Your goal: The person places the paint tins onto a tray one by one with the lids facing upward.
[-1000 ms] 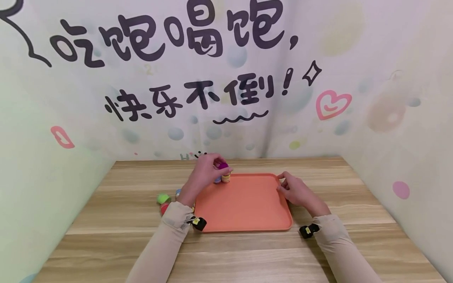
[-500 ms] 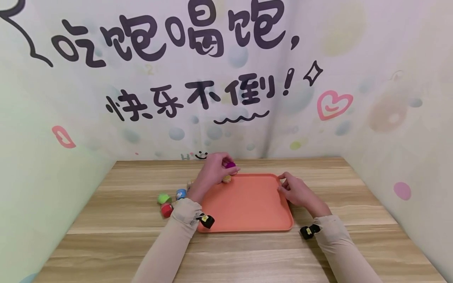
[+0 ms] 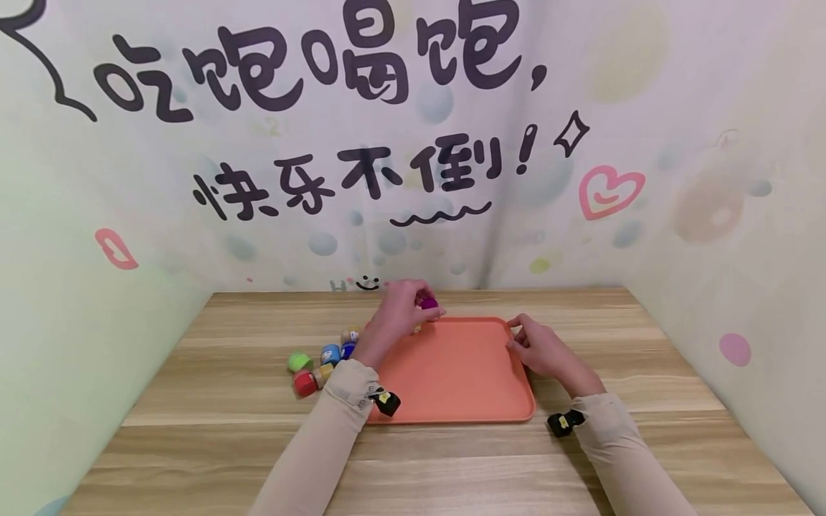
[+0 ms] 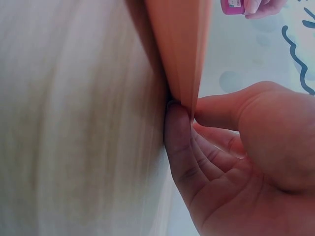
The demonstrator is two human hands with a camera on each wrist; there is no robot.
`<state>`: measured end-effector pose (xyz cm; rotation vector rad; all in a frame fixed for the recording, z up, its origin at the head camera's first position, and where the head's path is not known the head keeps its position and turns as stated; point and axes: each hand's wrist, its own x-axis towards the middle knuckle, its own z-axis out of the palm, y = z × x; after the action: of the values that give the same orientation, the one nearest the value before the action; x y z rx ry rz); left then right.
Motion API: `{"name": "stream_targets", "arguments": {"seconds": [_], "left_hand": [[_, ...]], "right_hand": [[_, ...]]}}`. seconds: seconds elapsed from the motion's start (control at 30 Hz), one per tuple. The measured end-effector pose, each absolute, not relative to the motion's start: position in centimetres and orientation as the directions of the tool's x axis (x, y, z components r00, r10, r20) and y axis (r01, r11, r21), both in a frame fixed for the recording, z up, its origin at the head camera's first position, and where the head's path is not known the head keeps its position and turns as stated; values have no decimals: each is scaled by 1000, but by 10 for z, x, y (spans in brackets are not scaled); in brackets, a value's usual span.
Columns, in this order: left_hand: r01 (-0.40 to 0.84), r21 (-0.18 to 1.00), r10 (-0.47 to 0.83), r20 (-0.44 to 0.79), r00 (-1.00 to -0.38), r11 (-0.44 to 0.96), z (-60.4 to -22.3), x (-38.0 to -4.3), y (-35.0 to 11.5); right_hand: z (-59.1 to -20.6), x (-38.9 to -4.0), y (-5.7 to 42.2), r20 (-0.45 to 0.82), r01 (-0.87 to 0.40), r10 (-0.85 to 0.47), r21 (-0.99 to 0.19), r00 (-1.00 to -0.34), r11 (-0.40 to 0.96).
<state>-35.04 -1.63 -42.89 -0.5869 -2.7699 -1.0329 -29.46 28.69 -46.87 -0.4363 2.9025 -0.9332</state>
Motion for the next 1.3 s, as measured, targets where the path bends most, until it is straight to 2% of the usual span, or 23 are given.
{"name": "stream_targets", "arguments": {"seconds": [0.23, 0.5, 1.3], "left_hand": [[381, 615, 315, 219, -924, 691, -436, -353, -15], [405, 552, 327, 239, -914, 729, -442, -354, -14], [346, 518, 294, 183, -938, 783, -450, -354, -12]], "right_hand": [[-472, -296, 289, 37, -254, -287, -581, -957, 773], [-471, -296, 287, 31, -249, -287, -590, -958, 768], [-468, -296, 287, 18, -238, -282, -591, -959, 771]]}}
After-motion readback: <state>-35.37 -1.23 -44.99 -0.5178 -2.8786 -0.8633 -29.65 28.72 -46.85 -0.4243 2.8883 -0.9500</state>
